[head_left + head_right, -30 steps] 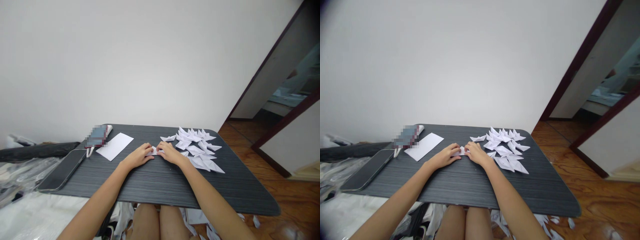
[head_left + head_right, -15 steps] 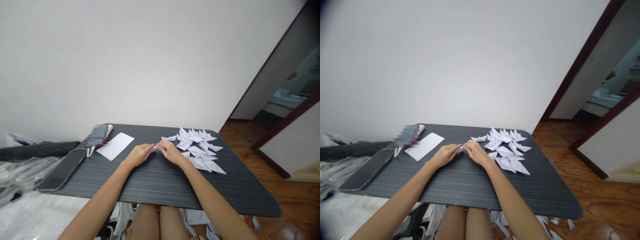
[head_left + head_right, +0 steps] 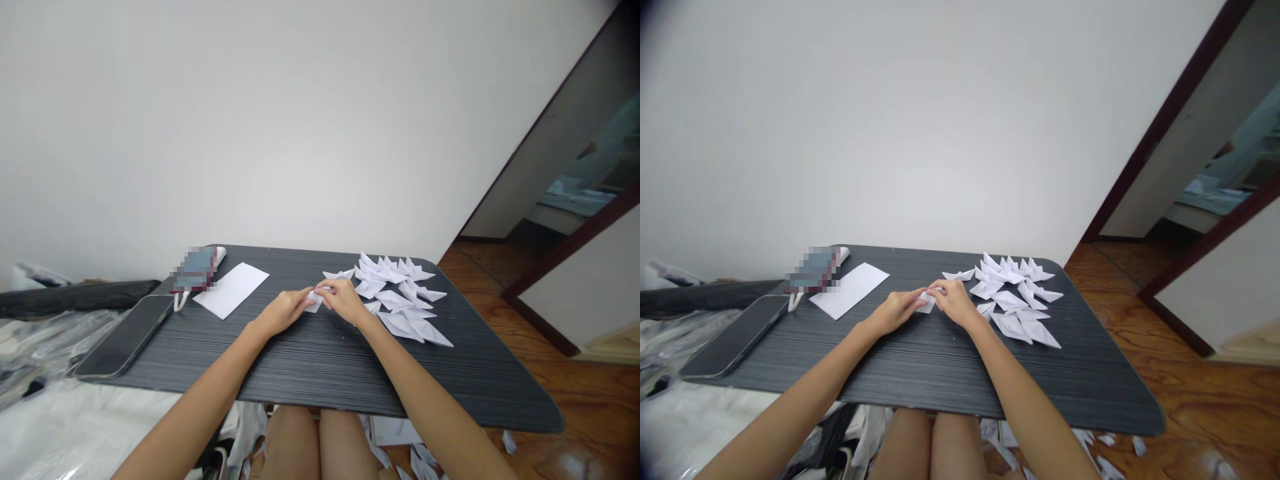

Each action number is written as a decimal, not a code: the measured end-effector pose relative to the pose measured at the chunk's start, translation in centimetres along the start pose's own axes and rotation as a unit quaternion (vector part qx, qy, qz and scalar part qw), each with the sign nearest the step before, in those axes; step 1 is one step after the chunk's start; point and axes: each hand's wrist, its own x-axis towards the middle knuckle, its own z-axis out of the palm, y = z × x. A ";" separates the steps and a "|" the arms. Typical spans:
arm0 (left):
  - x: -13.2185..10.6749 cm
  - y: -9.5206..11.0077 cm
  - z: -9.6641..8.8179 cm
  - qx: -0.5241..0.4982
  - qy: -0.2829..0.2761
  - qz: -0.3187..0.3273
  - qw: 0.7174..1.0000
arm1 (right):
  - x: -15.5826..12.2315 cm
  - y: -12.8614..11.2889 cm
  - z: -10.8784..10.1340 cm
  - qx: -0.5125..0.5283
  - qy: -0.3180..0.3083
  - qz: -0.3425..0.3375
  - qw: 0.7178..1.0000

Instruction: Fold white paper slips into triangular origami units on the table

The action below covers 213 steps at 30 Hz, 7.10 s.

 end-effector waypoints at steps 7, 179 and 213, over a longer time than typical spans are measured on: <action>0.2 1.4 -0.6 -0.105 -0.035 -0.077 0.991 | 0.1 0.2 -0.2 0.072 -0.031 0.034 0.996; 3.6 1.9 0.0 -0.288 0.144 -0.144 0.936 | 0.2 0.8 -0.2 -0.025 0.115 0.005 0.993; 1.5 -0.8 -1.1 -0.309 -0.070 -0.112 0.942 | 0.2 2.5 -0.7 0.101 -0.070 0.094 0.988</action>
